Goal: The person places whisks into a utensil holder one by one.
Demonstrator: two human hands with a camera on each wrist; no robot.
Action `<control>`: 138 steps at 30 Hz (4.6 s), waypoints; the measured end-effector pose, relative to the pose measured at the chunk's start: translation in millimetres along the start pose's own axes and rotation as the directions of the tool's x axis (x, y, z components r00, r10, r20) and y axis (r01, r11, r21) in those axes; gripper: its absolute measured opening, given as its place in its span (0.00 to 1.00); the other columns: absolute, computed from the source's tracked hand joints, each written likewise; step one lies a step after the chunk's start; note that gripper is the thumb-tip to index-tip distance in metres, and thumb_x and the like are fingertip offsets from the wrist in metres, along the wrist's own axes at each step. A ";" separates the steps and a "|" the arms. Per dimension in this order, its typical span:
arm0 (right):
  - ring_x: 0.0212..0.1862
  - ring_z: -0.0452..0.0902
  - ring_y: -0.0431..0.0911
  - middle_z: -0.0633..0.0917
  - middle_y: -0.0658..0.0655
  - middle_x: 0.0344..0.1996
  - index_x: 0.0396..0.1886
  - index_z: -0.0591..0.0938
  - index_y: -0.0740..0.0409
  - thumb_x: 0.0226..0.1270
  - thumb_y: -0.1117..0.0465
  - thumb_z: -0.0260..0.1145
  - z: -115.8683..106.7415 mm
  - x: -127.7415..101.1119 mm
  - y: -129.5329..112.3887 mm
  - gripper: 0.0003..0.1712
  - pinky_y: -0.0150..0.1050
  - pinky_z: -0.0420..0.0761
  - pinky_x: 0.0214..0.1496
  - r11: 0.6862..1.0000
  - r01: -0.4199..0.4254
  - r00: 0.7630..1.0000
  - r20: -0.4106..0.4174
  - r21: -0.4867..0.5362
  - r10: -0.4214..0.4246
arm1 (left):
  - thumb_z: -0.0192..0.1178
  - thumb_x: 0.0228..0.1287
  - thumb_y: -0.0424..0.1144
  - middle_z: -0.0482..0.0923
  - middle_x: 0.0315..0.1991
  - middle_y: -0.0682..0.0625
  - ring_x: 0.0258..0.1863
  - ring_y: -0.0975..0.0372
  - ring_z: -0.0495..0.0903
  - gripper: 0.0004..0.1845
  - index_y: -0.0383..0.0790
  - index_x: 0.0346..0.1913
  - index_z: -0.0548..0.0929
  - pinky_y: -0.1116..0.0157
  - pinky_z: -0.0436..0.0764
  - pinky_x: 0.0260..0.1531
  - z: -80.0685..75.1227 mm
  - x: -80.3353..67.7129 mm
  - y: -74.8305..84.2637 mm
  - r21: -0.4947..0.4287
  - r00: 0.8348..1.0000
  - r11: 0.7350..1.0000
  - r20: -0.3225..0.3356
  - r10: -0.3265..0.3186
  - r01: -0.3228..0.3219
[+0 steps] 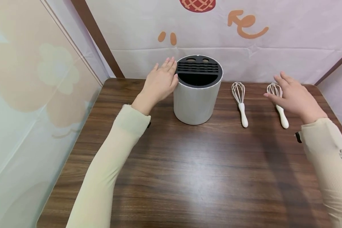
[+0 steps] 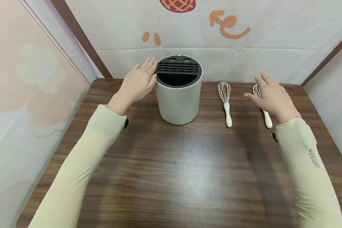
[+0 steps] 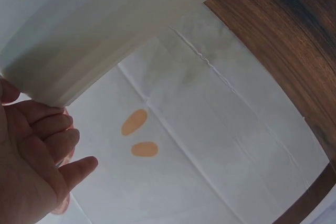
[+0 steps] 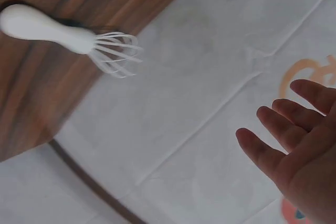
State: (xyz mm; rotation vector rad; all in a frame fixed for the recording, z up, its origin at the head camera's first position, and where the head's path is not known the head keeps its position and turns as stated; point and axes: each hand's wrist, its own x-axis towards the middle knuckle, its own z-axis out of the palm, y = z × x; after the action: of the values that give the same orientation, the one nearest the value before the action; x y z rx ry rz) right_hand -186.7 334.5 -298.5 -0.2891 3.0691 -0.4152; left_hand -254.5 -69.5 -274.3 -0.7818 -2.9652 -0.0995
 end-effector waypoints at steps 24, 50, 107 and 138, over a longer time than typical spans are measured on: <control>0.63 0.52 0.75 0.61 0.85 0.58 0.63 0.57 0.85 0.73 0.45 0.47 20.7 -5.8 50.5 0.44 0.67 0.54 0.60 0.991 -0.132 0.991 0.018 0.034 0.131 | 0.29 0.74 0.45 0.47 0.74 0.45 0.73 0.58 0.45 0.29 0.34 0.73 0.52 0.54 0.46 0.69 3.2 -1.2 0.2 -0.010 1.000 1.000 -0.017 -0.004 0.004; 0.42 0.72 0.73 0.79 0.78 0.39 0.42 0.78 0.81 0.69 0.52 0.56 44.9 -9.0 73.4 0.29 0.63 0.71 0.43 0.960 -0.260 0.965 0.056 0.099 0.255 | 0.28 0.75 0.45 0.44 0.74 0.45 0.73 0.58 0.42 0.29 0.34 0.73 0.50 0.55 0.45 0.70 -2.1 -2.2 3.8 -0.001 1.000 1.000 0.015 -0.008 0.008; 0.21 0.76 0.33 0.77 0.39 0.11 0.11 0.78 0.44 0.59 0.59 0.67 75.2 -14.3 96.3 0.17 0.29 0.77 0.25 0.504 -0.577 0.767 0.215 0.642 0.605 | 0.29 0.75 0.45 0.45 0.74 0.45 0.73 0.59 0.44 0.29 0.33 0.73 0.50 0.56 0.47 0.70 0.1 -1.5 7.2 -0.039 1.000 0.999 -0.002 -0.002 0.002; 0.51 0.79 0.57 0.82 0.70 0.46 0.46 0.78 0.75 0.76 0.71 0.34 98.3 -23.6 123.5 0.24 0.44 0.77 0.54 -0.592 -0.345 0.938 0.292 0.729 -0.188 | 0.28 0.75 0.45 0.45 0.74 0.45 0.73 0.58 0.44 0.29 0.32 0.73 0.51 0.56 0.47 0.70 1.9 -1.4 6.7 -0.041 1.000 0.999 -0.017 0.001 -0.002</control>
State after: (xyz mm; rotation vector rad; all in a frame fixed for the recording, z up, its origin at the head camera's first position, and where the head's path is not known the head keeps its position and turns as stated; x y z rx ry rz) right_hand -180.2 430.3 -426.0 0.1230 0.8398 -2.4970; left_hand -250.1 -64.2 -276.0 -0.7833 -2.9552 -0.1664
